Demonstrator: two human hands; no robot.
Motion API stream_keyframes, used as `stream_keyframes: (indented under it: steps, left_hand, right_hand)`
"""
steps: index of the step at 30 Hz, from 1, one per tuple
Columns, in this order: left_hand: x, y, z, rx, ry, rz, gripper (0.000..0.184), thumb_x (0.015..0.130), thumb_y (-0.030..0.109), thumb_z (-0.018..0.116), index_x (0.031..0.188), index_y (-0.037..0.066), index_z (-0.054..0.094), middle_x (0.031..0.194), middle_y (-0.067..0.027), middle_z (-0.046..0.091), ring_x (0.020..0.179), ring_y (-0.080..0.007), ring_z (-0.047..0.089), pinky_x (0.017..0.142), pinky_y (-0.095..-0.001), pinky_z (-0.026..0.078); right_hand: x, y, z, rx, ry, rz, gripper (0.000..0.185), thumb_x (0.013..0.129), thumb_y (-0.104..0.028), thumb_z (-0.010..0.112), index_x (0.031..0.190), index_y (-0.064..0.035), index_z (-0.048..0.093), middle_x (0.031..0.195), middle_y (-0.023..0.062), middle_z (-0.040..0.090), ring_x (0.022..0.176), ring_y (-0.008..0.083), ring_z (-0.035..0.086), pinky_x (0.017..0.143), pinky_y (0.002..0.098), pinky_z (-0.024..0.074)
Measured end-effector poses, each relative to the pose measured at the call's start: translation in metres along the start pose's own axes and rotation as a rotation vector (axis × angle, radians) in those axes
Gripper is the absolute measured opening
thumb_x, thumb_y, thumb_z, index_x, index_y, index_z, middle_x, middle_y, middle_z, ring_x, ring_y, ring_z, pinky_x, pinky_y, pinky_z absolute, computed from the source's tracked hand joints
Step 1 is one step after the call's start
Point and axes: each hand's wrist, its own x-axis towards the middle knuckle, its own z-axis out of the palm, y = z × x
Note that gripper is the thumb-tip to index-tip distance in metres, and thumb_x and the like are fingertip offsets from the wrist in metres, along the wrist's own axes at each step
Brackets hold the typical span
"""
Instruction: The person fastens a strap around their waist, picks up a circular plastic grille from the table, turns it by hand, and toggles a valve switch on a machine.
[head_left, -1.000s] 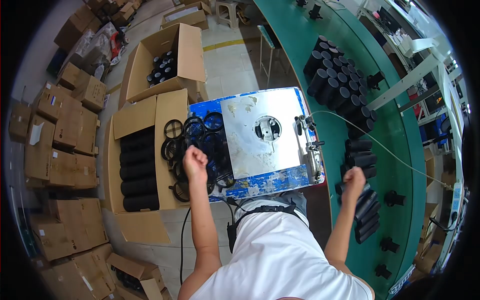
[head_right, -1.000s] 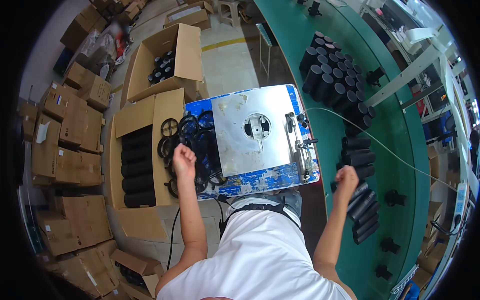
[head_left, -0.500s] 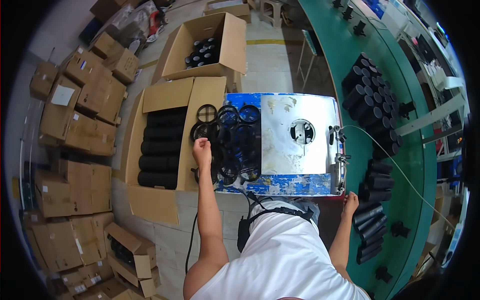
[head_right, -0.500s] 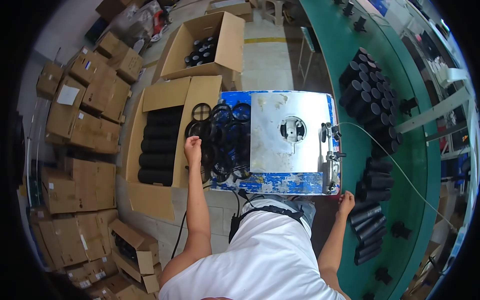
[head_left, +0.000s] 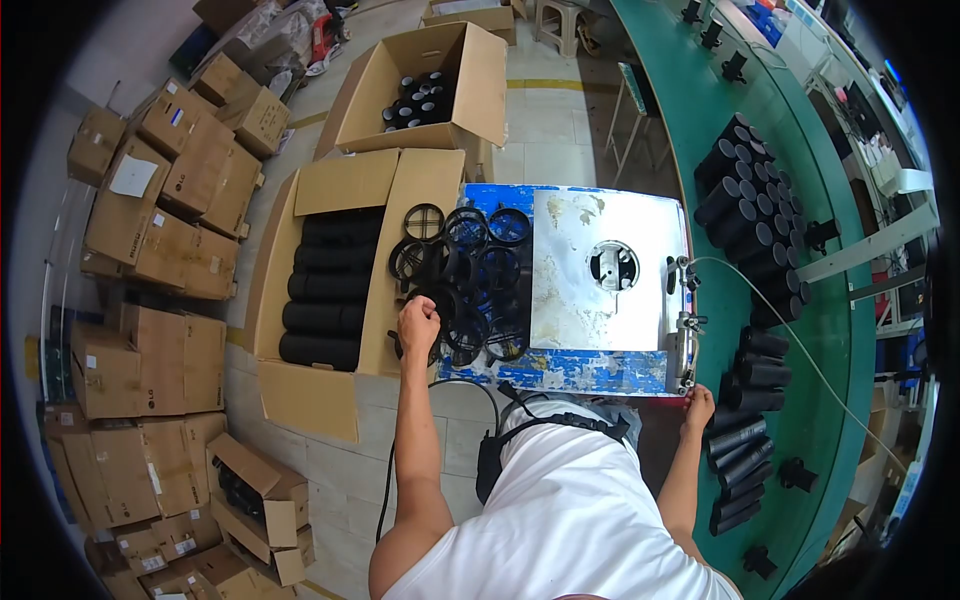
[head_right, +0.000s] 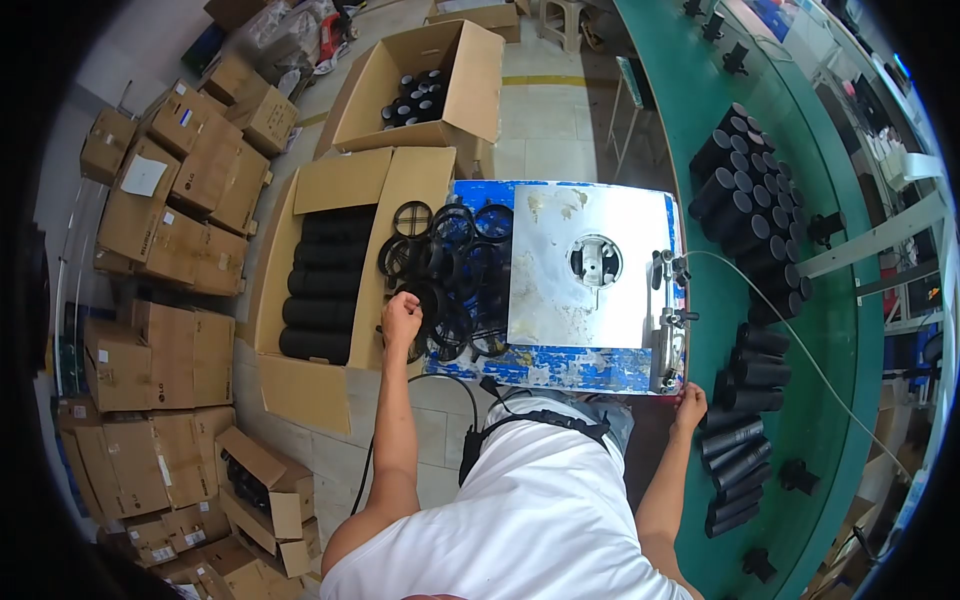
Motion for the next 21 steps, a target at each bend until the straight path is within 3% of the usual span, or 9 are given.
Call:
stream_keyframes:
  steps: [12, 21]
  left_hand:
    - [0.000, 0.020, -0.007, 0.176, -0.162, -0.118, 0.037, 0.071, 0.006, 0.076, 0.104, 0.009, 0.060, 0.095, -0.0121, 0.062, 0.095, -0.0313, 0.060, 0.082, -0.0415, 0.049]
    - [0.005, 0.009, 0.003, 0.265, -0.171, 0.009, 0.034, 0.074, 0.008, 0.074, 0.105, 0.009, 0.060, 0.105, -0.0153, 0.060, 0.103, -0.0364, 0.058, 0.087, -0.0441, 0.048]
  right_hand:
    - [-0.003, 0.000, -0.004, 0.033, 0.008, -0.005, 0.009, 0.094, -0.019, 0.056, 0.093, -0.0113, 0.060, 0.069, -0.0044, 0.057, 0.056, 0.0028, 0.050, 0.047, 0.0167, 0.0377]
    - [-0.006, -0.003, -0.002, 0.024, 0.001, 0.008, 0.009, 0.094, -0.018, 0.054, 0.095, -0.0109, 0.061, 0.070, -0.0047, 0.057, 0.057, 0.0024, 0.050, 0.048, 0.0164, 0.0379]
